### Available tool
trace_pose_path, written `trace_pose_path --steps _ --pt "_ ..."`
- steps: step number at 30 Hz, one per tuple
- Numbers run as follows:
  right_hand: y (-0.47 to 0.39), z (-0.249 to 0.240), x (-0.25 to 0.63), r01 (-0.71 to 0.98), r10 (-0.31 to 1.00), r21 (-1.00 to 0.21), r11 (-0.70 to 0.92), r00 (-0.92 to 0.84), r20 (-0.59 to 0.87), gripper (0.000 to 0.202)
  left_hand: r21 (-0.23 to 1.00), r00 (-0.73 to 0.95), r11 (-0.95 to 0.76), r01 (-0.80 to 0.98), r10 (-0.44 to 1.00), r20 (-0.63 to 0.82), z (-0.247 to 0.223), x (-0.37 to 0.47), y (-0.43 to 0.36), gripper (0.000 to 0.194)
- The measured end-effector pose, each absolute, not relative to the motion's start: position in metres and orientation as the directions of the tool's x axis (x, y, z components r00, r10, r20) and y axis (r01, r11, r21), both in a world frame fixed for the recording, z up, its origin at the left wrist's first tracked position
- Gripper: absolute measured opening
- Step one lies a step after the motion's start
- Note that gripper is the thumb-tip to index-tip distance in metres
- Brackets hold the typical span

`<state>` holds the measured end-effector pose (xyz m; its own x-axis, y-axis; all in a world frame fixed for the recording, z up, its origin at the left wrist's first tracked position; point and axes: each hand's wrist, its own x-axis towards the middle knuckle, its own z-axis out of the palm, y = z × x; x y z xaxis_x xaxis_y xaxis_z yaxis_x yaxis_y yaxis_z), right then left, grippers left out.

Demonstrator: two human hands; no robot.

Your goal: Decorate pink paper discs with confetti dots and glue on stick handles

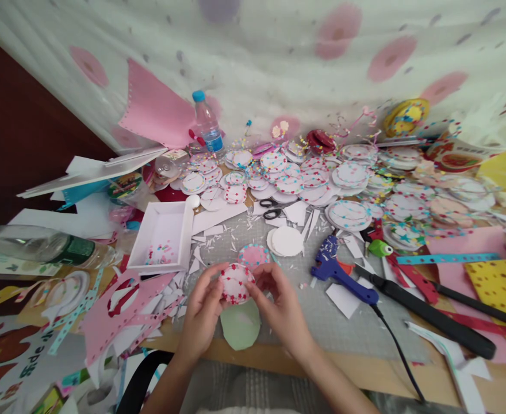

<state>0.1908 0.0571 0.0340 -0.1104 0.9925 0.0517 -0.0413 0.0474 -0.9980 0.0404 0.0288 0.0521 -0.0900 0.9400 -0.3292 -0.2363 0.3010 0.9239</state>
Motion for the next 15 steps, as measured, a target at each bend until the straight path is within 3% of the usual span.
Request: trace_pose_path --steps 8,11,15 --pt "0.059 0.028 0.192 -0.079 0.988 -0.997 0.017 -0.151 0.028 0.015 0.904 -0.074 0.31 -0.295 0.936 -0.345 0.054 0.042 0.034 0.034" --pt "0.058 0.031 0.198 0.049 0.976 -0.995 0.089 -0.205 0.077 0.014 0.836 -0.011 0.353 -0.421 0.919 -0.394 0.057 0.04 0.038 0.039" --pt "0.06 0.043 0.211 0.304 0.91 -0.884 0.355 -0.33 0.252 0.024 0.739 0.051 0.432 -0.517 0.877 -0.477 0.067 0.033 0.043 0.05"
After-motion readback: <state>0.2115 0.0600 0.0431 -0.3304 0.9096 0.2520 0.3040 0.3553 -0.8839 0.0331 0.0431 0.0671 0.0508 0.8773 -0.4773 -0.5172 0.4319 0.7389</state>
